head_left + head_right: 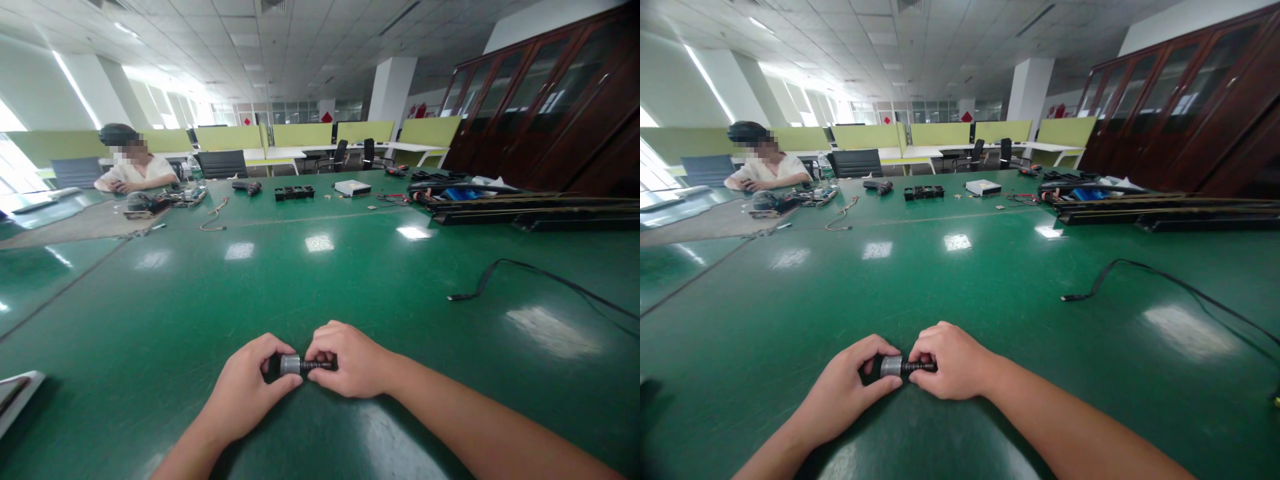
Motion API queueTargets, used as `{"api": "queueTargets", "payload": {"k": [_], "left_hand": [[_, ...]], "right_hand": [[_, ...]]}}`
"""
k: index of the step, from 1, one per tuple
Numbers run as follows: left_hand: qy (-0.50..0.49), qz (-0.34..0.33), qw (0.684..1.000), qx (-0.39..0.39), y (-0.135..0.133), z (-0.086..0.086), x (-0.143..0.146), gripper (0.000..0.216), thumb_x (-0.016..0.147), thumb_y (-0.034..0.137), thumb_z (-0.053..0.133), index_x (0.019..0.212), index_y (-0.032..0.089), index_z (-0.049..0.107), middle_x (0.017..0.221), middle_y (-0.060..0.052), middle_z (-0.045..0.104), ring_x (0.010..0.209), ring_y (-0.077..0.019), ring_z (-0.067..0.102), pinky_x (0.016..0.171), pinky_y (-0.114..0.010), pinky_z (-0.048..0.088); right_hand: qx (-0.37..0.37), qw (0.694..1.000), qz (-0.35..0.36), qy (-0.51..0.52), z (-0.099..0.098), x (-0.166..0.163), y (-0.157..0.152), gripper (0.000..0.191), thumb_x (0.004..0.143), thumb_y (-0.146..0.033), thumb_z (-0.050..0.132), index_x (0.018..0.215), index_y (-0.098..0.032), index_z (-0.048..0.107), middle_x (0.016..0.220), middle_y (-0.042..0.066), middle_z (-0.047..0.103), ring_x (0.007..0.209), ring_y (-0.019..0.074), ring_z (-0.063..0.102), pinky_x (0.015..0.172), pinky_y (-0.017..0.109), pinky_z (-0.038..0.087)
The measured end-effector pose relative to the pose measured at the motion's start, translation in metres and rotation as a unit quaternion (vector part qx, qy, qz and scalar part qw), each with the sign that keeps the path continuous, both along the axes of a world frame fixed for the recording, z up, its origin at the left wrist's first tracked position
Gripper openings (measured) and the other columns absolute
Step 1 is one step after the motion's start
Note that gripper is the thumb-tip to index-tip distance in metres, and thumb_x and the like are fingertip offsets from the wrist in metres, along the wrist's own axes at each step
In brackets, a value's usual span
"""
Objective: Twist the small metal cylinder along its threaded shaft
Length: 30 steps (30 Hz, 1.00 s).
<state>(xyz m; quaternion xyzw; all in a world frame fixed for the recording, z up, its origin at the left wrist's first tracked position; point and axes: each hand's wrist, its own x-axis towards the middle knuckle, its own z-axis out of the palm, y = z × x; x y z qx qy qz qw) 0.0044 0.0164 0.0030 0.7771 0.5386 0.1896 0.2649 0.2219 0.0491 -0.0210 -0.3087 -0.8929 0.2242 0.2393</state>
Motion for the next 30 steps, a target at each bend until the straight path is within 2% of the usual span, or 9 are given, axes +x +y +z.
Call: {"api": "queueTargets", "payload": {"k": [8,30], "left_hand": [[-0.004,0.003,1.0,0.001,-0.0027,0.0008,-0.0009,0.018,0.077,0.028,0.068,0.094,0.024,0.067,0.086,0.001,0.066,0.076,-0.0179,0.057,0.068,-0.027,0.039],[0.0,-0.009,1.0,0.013,-0.0037,0.001,-0.0013,0.017,0.08,0.027,0.067,0.096,0.024,0.066,0.086,0.001,0.064,0.075,-0.0176,0.055,0.068,-0.027,0.039]], "right_hand": [[-0.017,1.0,0.0,0.015,0.0013,-0.001,-0.0008,0.013,0.072,-0.024,0.073,0.082,-0.019,0.067,0.069,-0.002,0.062,0.066,0.0136,0.056,0.07,0.029,0.039],[-0.037,0.999,-0.008,0.018,0.0046,-0.0018,-0.0009,0.012,0.073,-0.025,0.074,0.082,-0.018,0.068,0.068,-0.003,0.061,0.065,0.0127,0.055,0.071,0.028,0.039]]}}
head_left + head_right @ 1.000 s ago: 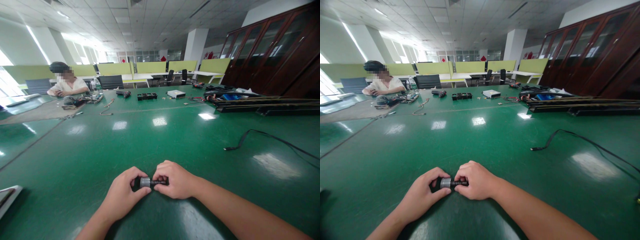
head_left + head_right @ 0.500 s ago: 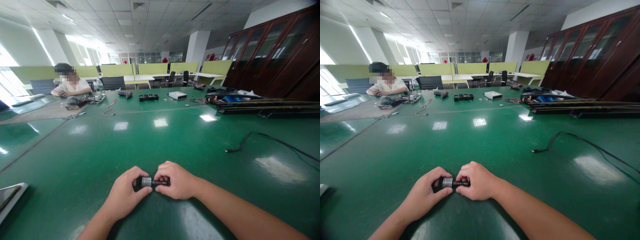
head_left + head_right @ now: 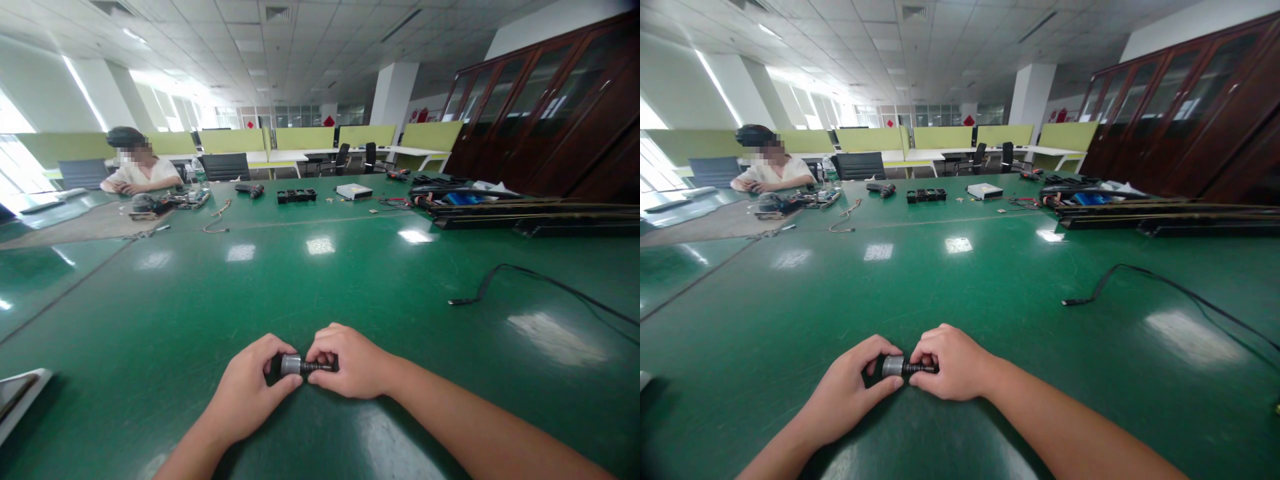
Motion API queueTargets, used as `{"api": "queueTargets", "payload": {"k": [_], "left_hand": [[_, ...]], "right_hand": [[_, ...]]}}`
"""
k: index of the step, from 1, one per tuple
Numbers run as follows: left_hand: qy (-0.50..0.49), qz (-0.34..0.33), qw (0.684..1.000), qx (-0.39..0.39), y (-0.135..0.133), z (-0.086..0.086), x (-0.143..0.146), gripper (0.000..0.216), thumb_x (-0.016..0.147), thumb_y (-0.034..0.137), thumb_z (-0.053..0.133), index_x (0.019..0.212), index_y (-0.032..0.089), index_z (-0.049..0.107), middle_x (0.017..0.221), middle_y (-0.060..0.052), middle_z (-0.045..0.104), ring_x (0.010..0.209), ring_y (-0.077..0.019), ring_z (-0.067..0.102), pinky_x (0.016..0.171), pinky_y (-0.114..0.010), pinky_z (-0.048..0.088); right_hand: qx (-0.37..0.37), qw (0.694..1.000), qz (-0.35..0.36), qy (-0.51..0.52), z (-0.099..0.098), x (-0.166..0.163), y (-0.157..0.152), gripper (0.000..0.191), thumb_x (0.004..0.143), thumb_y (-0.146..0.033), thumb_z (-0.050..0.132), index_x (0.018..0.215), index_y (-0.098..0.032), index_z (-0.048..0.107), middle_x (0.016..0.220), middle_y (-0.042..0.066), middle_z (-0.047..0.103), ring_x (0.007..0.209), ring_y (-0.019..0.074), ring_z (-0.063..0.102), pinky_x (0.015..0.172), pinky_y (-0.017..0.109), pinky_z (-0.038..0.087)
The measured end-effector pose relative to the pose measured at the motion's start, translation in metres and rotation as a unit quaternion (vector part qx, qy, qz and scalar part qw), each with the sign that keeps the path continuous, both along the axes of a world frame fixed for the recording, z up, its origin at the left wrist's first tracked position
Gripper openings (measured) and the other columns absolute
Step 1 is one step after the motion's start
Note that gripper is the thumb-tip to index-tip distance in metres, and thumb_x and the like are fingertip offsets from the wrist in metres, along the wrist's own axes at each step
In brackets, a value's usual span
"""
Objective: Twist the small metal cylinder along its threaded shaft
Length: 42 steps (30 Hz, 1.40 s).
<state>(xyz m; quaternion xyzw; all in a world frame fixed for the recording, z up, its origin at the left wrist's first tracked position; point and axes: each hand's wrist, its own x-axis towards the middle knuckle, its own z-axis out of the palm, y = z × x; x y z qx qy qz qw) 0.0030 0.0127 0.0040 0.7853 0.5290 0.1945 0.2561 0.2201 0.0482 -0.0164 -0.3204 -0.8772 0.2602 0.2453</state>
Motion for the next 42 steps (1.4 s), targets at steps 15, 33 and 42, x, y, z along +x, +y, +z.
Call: {"api": "queueTargets", "payload": {"k": [15,33,42], "left_hand": [[-0.005,-0.005,1.0,0.002,-0.001,-0.003,-0.003,0.019,0.079,0.026,0.067,0.098,0.024,0.065,0.087,0.001,0.063,0.077,-0.0178,0.055,0.07,-0.028,0.04],[-0.02,0.002,1.0,-0.008,0.001,0.0,-0.002,0.015,0.077,0.024,0.069,0.092,0.023,0.064,0.083,0.002,0.062,0.075,-0.0171,0.055,0.069,-0.027,0.039],[-0.022,0.009,1.0,-0.01,0.0,0.001,-0.002,0.013,0.077,0.025,0.067,0.09,0.023,0.064,0.081,0.002,0.062,0.075,-0.0174,0.055,0.069,-0.027,0.039]], "right_hand": [[-0.012,1.0,0.014,0.015,-0.002,0.003,0.002,0.021,0.065,-0.024,0.079,0.081,-0.018,0.068,0.069,-0.004,0.061,0.065,0.012,0.055,0.072,0.028,0.039],[-0.027,0.999,0.017,-0.029,-0.002,0.022,0.009,0.007,0.066,-0.017,0.068,0.068,-0.018,0.062,0.052,-0.007,0.057,0.049,0.009,0.052,0.067,0.026,0.042],[-0.095,0.995,0.009,-0.028,0.004,0.029,0.013,0.008,0.063,-0.014,0.068,0.064,-0.017,0.06,0.049,-0.007,0.055,0.045,0.008,0.051,0.056,0.021,0.04]]}}
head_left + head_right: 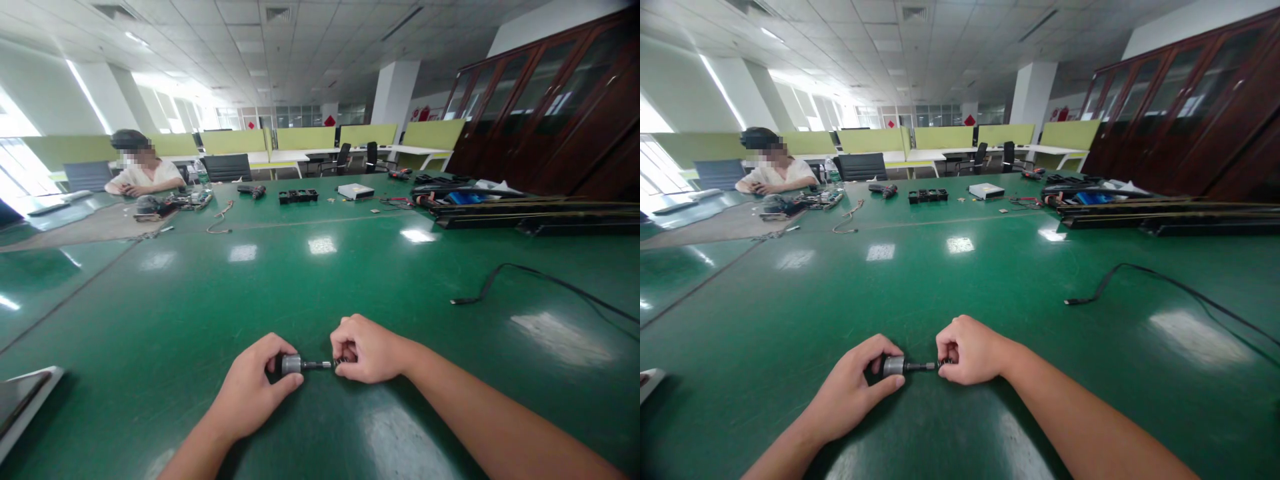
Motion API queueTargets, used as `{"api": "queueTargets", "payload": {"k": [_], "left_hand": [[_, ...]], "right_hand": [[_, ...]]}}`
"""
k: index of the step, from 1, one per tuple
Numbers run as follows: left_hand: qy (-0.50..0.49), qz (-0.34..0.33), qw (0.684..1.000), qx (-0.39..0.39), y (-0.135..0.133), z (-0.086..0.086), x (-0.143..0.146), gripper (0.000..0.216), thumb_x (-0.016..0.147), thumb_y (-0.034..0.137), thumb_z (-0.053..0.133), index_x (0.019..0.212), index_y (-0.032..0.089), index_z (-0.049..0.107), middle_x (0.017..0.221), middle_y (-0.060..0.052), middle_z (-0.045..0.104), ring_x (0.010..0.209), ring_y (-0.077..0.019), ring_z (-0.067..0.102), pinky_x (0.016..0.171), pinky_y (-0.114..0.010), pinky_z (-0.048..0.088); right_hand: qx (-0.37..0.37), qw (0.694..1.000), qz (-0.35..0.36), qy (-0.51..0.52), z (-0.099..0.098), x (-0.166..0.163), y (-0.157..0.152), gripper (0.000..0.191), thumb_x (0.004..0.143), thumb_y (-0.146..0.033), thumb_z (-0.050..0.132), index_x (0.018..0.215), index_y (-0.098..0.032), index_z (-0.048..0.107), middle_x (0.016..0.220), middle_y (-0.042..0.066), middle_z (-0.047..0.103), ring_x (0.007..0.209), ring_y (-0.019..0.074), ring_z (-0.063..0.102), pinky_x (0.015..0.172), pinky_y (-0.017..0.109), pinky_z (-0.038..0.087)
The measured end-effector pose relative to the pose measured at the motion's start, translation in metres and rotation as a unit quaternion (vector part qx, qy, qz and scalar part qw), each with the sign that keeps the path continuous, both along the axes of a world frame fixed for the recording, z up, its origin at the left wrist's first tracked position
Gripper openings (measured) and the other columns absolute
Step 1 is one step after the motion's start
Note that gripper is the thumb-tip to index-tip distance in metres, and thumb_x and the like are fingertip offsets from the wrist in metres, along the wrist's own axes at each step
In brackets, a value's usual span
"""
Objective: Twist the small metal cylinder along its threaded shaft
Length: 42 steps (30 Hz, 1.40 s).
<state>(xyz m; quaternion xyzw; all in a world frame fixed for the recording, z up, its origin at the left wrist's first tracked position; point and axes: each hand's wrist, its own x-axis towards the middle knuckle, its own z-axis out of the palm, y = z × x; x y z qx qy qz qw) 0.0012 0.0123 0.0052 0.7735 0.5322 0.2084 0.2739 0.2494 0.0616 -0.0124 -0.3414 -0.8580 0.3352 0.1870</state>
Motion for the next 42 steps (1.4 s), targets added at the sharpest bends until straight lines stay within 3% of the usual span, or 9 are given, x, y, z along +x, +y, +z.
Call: {"api": "queueTargets", "payload": {"k": [9,14,17,22,26,31,36,42], "left_hand": [[0.002,-0.002,1.0,0.011,0.0,-0.001,-0.001,0.013,0.078,0.026,0.067,0.09,0.022,0.066,0.081,0.001,0.063,0.073,-0.0169,0.054,0.067,-0.027,0.039],[0.001,-0.001,1.0,0.015,0.001,-0.004,-0.001,0.018,0.075,0.025,0.07,0.092,0.022,0.066,0.082,0.001,0.063,0.074,-0.0173,0.055,0.068,-0.027,0.04],[0.008,0.0,1.0,0.017,0.0,-0.004,0.0,0.019,0.075,0.026,0.071,0.093,0.023,0.065,0.082,0.001,0.063,0.074,-0.0176,0.055,0.068,-0.027,0.04],[0.004,-0.003,1.0,0.022,0.0,-0.003,0.0,0.018,0.079,0.031,0.068,0.095,0.022,0.065,0.083,0.0,0.063,0.075,-0.0174,0.055,0.068,-0.027,0.04],[-0.008,-0.009,1.0,0.019,0.0,-0.003,0.0,0.016,0.089,0.034,0.058,0.094,0.021,0.066,0.081,0.0,0.063,0.073,-0.0167,0.055,0.067,-0.027,0.04],[-0.001,-0.005,1.0,0.016,0.001,-0.003,0.0,0.014,0.081,0.028,0.066,0.093,0.021,0.066,0.081,0.0,0.063,0.074,-0.0168,0.055,0.068,-0.027,0.04],[0.013,0.002,1.0,0.011,0.002,-0.004,0.0,0.023,0.071,0.024,0.073,0.094,0.023,0.066,0.084,0.001,0.065,0.075,-0.0179,0.056,0.068,-0.027,0.04],[0.014,0.007,1.0,0.012,0.001,-0.006,0.0,0.022,0.072,0.023,0.072,0.094,0.024,0.066,0.084,0.001,0.065,0.075,-0.0178,0.056,0.068,-0.027,0.04]], "right_hand": [[0.034,0.999,-0.028,0.014,-0.004,-0.018,-0.009,0.007,0.069,-0.021,0.071,0.072,-0.018,0.066,0.056,-0.005,0.058,0.053,0.0099,0.053,0.065,0.025,0.043],[0.02,0.997,0.008,0.069,-0.003,-0.027,-0.015,0.05,0.066,-0.01,0.068,0.114,-0.021,0.062,0.083,-0.001,0.063,0.072,0.0135,0.057,0.071,0.025,0.045],[-0.006,0.997,0.002,0.08,-0.005,-0.027,-0.016,0.051,0.07,-0.008,0.062,0.12,-0.021,0.058,0.084,-0.001,0.063,0.071,0.0126,0.057,0.07,0.025,0.045],[0.007,0.997,-0.002,0.076,-0.009,-0.026,-0.015,0.048,0.071,-0.009,0.063,0.118,-0.021,0.058,0.084,-0.001,0.063,0.071,0.0123,0.056,0.07,0.025,0.045],[0.011,0.997,-0.002,0.074,-0.006,-0.027,-0.015,0.034,0.072,-0.011,0.063,0.105,-0.018,0.062,0.079,-0.002,0.061,0.068,0.0116,0.055,0.067,0.024,0.044],[0.038,0.998,0.0,0.058,-0.002,-0.029,-0.015,0.021,0.071,-0.012,0.066,0.091,-0.017,0.065,0.074,-0.002,0.058,0.067,0.0119,0.054,0.067,0.024,0.042],[0.041,0.998,-0.002,0.041,-0.001,-0.03,-0.015,0.019,0.073,-0.015,0.068,0.092,-0.018,0.068,0.074,-0.001,0.058,0.067,0.0129,0.054,0.068,0.026,0.043],[0.044,0.998,-0.004,0.039,-0.002,-0.03,-0.015,0.019,0.074,-0.019,0.071,0.092,-0.018,0.07,0.075,-0.001,0.06,0.068,0.013,0.055,0.068,0.025,0.043]]}}
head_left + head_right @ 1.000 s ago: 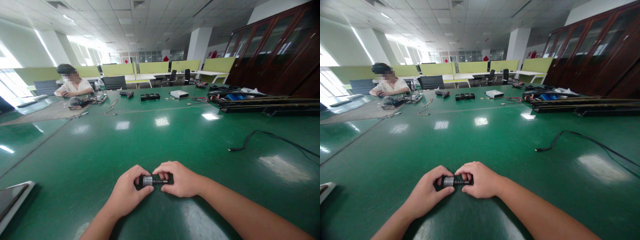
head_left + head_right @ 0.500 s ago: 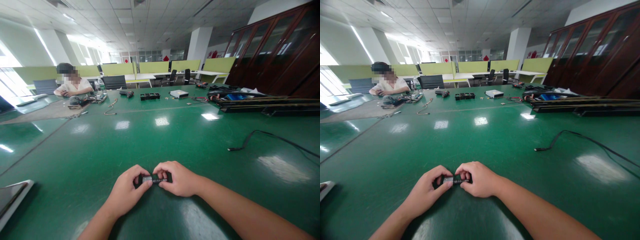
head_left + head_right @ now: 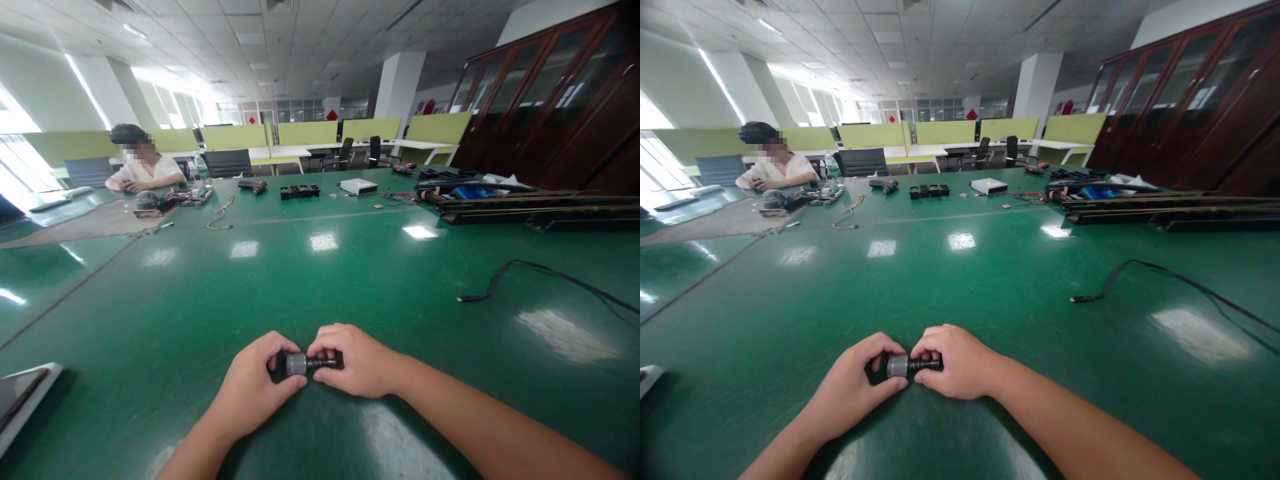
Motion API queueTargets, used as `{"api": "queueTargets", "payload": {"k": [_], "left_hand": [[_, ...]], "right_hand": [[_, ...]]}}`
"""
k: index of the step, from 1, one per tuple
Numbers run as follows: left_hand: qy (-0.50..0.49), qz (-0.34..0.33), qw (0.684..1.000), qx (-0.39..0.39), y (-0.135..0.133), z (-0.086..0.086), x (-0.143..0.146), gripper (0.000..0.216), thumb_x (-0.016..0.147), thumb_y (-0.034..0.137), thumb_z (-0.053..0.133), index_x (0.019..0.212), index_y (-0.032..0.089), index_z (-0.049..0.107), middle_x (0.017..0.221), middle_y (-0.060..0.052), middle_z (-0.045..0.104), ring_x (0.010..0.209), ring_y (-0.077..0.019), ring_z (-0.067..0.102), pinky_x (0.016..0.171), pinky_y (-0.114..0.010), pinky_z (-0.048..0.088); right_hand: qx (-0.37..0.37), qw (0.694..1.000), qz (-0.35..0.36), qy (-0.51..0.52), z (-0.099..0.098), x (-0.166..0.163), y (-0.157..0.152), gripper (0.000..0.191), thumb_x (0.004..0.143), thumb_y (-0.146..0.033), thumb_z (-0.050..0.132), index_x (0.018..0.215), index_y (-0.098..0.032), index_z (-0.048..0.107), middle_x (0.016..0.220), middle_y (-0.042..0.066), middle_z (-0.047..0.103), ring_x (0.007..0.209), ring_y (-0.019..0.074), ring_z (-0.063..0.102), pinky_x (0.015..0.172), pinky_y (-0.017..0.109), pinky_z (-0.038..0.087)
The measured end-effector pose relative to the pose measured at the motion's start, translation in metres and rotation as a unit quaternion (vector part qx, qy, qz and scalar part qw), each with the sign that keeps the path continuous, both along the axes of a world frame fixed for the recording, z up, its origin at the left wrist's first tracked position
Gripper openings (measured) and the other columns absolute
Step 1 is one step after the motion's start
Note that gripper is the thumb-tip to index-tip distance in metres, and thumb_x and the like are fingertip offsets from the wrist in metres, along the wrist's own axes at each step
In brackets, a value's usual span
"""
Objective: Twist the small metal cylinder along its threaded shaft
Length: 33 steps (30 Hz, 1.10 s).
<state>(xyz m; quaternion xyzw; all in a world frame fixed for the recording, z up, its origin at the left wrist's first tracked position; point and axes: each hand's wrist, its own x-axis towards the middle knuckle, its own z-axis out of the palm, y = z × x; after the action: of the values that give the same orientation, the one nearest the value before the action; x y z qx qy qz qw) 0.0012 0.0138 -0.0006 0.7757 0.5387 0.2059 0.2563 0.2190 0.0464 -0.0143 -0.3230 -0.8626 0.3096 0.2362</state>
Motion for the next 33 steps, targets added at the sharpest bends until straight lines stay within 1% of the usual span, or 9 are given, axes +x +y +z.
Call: {"api": "queueTargets", "payload": {"k": [4,9,12,15,22,33], "left_hand": [[0.0,-0.003,1.0,0.004,-0.0001,0.0,0.0007,0.021,0.073,0.026,0.071,0.093,0.023,0.067,0.084,0.001,0.065,0.075,-0.018,0.056,0.068,-0.027,0.04],[0.004,0.002,1.0,-0.001,-0.0001,0.0032,0.0018,0.018,0.073,0.025,0.072,0.089,0.022,0.066,0.081,0.001,0.064,0.074,-0.0179,0.056,0.067,-0.027,0.039],[0.0,0.003,1.0,-0.003,-0.0008,0.0042,0.0023,0.016,0.073,0.025,0.071,0.089,0.022,0.066,0.081,0.001,0.064,0.074,-0.0176,0.056,0.067,-0.027,0.039],[-0.001,0.003,1.0,-0.003,-0.0016,0.0037,0.0024,0.016,0.074,0.026,0.07,0.088,0.022,0.066,0.081,0.001,0.065,0.074,-0.0178,0.056,0.067,-0.027,0.039],[0.003,0.006,1.0,-0.006,-0.0025,0.0025,0.0011,0.018,0.073,0.026,0.071,0.09,0.022,0.066,0.083,0.0,0.065,0.075,-0.0185,0.056,0.067,-0.027,0.039],[0.001,0.005,1.0,-0.007,-0.0016,0.0012,0.0005,0.019,0.073,0.025,0.072,0.091,0.023,0.066,0.082,0.001,0.064,0.075,-0.018,0.056,0.068,-0.027,0.039]], "right_hand": [[0.005,1.0,-0.003,-0.002,-0.0001,-0.0002,-0.0003,0.017,0.075,-0.02,0.071,0.091,-0.018,0.07,0.075,0.0,0.061,0.068,0.0129,0.055,0.068,0.026,0.043],[0.039,0.999,0.006,0.0,-0.0039,0.0001,0.0002,0.017,0.073,-0.022,0.072,0.09,-0.018,0.069,0.076,0.0,0.062,0.07,0.0138,0.056,0.071,0.027,0.042],[0.047,0.999,0.007,0.0,-0.0061,0.0003,0.0009,0.017,0.072,-0.022,0.073,0.088,-0.018,0.069,0.074,-0.001,0.062,0.069,0.0139,0.056,0.071,0.028,0.041],[0.049,0.999,0.0,-0.006,-0.007,0.0008,0.0013,0.014,0.072,-0.021,0.074,0.085,-0.019,0.069,0.072,-0.001,0.062,0.068,0.0136,0.056,0.069,0.027,0.041],[0.045,0.999,-0.005,-0.003,-0.0053,0.0014,0.0009,0.017,0.069,-0.02,0.076,0.084,-0.019,0.068,0.072,-0.002,0.062,0.067,0.0133,0.055,0.069,0.027,0.041],[0.036,0.999,-0.004,0.0,-0.0049,0.0008,0.0022,0.017,0.068,-0.02,0.076,0.083,-0.018,0.067,0.07,-0.003,0.059,0.066,0.0119,0.054,0.068,0.026,0.039]]}}
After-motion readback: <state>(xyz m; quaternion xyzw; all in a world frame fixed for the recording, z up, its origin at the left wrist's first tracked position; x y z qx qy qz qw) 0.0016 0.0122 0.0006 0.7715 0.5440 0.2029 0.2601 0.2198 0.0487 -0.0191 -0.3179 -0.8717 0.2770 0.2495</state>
